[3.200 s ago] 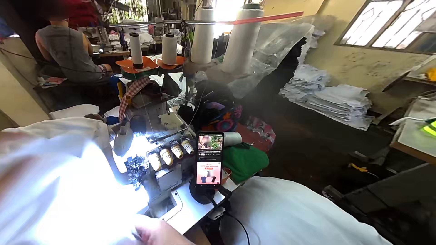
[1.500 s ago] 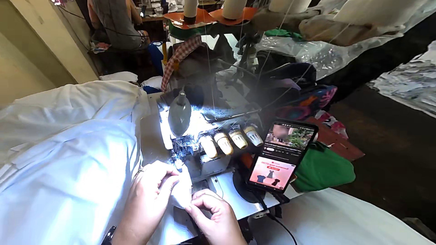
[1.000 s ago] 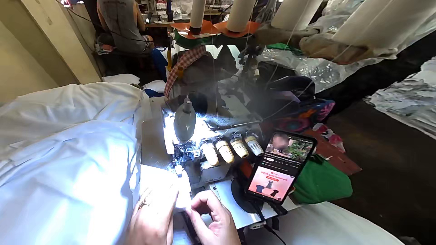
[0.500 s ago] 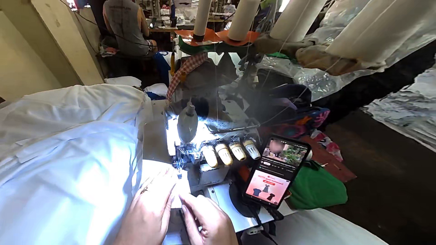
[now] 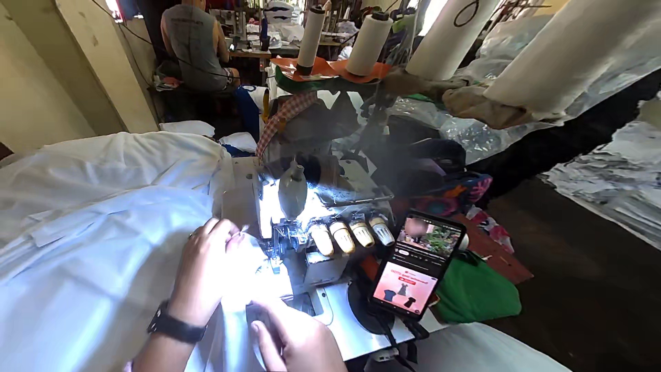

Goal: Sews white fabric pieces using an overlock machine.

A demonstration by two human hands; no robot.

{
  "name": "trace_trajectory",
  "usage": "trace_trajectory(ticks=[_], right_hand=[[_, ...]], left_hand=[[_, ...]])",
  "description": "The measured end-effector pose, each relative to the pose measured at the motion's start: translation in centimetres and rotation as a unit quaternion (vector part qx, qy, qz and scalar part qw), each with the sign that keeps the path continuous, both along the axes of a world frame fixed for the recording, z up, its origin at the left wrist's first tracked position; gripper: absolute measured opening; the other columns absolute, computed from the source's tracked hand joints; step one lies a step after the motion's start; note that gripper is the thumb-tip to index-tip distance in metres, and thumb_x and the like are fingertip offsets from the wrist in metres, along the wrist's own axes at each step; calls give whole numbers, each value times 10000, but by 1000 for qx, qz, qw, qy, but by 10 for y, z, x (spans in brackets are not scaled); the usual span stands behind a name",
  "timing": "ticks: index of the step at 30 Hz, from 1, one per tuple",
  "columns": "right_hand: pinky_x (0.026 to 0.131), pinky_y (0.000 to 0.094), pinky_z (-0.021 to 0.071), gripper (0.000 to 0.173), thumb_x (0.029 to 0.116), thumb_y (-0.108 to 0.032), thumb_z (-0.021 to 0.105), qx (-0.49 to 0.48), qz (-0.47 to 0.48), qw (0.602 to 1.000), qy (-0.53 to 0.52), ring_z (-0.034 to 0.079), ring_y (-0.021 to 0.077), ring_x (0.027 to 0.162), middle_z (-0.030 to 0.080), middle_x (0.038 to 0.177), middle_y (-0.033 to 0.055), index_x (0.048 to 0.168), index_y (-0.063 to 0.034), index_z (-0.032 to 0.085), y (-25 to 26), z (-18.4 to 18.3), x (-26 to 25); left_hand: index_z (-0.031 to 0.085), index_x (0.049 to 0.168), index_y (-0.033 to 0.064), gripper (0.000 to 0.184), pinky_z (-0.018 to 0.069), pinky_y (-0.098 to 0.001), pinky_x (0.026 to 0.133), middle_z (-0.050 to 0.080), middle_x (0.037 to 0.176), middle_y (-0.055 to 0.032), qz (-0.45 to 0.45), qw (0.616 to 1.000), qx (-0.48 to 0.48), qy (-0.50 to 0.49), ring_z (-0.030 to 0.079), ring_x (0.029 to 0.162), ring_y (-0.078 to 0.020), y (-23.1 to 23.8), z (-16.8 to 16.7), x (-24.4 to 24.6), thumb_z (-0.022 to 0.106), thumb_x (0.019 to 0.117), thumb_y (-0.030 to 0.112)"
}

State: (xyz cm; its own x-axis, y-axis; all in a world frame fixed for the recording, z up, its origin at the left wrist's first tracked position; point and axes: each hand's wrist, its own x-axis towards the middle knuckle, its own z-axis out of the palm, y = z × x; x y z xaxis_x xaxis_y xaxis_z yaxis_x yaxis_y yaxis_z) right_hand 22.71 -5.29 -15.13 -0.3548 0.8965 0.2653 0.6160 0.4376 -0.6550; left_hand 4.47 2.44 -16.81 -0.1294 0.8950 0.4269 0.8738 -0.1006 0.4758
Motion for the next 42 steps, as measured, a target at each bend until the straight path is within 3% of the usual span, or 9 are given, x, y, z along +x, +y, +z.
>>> trace_trajectory(ticks=[6, 8, 13, 17, 22, 26, 30, 37, 42], right_hand=[[661, 245, 559, 140, 932, -44, 619, 36, 35, 993, 108, 655, 115, 751, 713, 1032, 98, 1006, -27, 737, 17, -2, 13], [810, 259, 576, 113, 890, 46, 588, 33, 101, 983, 152, 699, 150, 980, 685, 1261, 168, 938, 0, 679, 23, -7, 16], [665, 370, 570, 96, 850, 29, 583, 46, 70, 994, 65, 684, 220, 778, 664, 835, 110, 831, -16, 666, 30, -18, 38], [616, 339, 581, 134, 822, 19, 573, 139, -21, 990, 1, 696, 189, 749, 680, 835, 59, 840, -69, 671, 30, -19, 42], [597, 351, 587, 147, 810, 39, 569, 144, -53, 988, -26, 705, 206, 728, 687, 837, 81, 848, -61, 670, 19, -39, 56], [723, 439, 619, 200, 847, 83, 583, 42, -27, 998, -36, 735, 294, 836, 719, 951, 154, 979, 2, 710, 13, -78, 76], [808, 336, 600, 200, 916, 9, 517, 96, -42, 994, 19, 725, 222, 865, 729, 946, 133, 993, 4, 701, 12, -111, 85], [783, 265, 585, 202, 920, -44, 508, 129, -77, 989, 18, 713, 161, 820, 729, 889, 100, 968, -21, 703, 14, -116, 86], [771, 262, 591, 189, 905, -45, 529, 150, -75, 986, 21, 717, 158, 814, 731, 888, 85, 963, -35, 708, 13, -117, 88]], left_hand=[[732, 936, 66, 185, 523, -327, 633, 668, 862, -54, -4, 998, 27, -50, 621, 730, -156, -73, 20, 16, 617, 913, 209], [735, 968, 10, 168, 544, -339, 645, 682, 899, -120, -53, 995, -25, -86, 641, 740, -190, -93, 29, 30, 660, 942, 158], [735, 993, 6, 208, 560, -427, 670, 707, 831, -125, -143, 978, -111, -105, 664, 703, -237, -96, 18, 61, 617, 992, 177], [723, 967, -30, 174, 545, -262, 637, 682, 789, -92, -121, 977, -15, -177, 620, 669, -96, -79, 12, 69, 634, 971, 120], [691, 1087, -57, 242, 537, -370, 972, 710, 1086, -211, -85, 988, 21, -124, 675, 1073, -267, -70, 7, 20, 576, 998, 136], [630, 1410, 160, 472, 240, -643, 1208, 557, 1504, -74, -115, 989, -93, 12, 432, 1466, -314, -66, -5, 3, 462, 1036, 395], [646, 1387, 117, 524, 314, -646, 1158, 547, 1516, -76, -68, 990, -51, 111, 442, 1457, -321, -24, -12, 2, 414, 973, 338], [569, 1457, 102, 512, 189, -550, 1247, 454, 1590, -70, -47, 985, -135, 91, 341, 1518, -271, 41, 13, 3, 607, 948, 141], [674, 1288, 32, 346, 369, -612, 1147, 592, 1428, -151, -65, 996, 14, 57, 528, 1366, -341, 24, -3, -8, 596, 990, 189]])
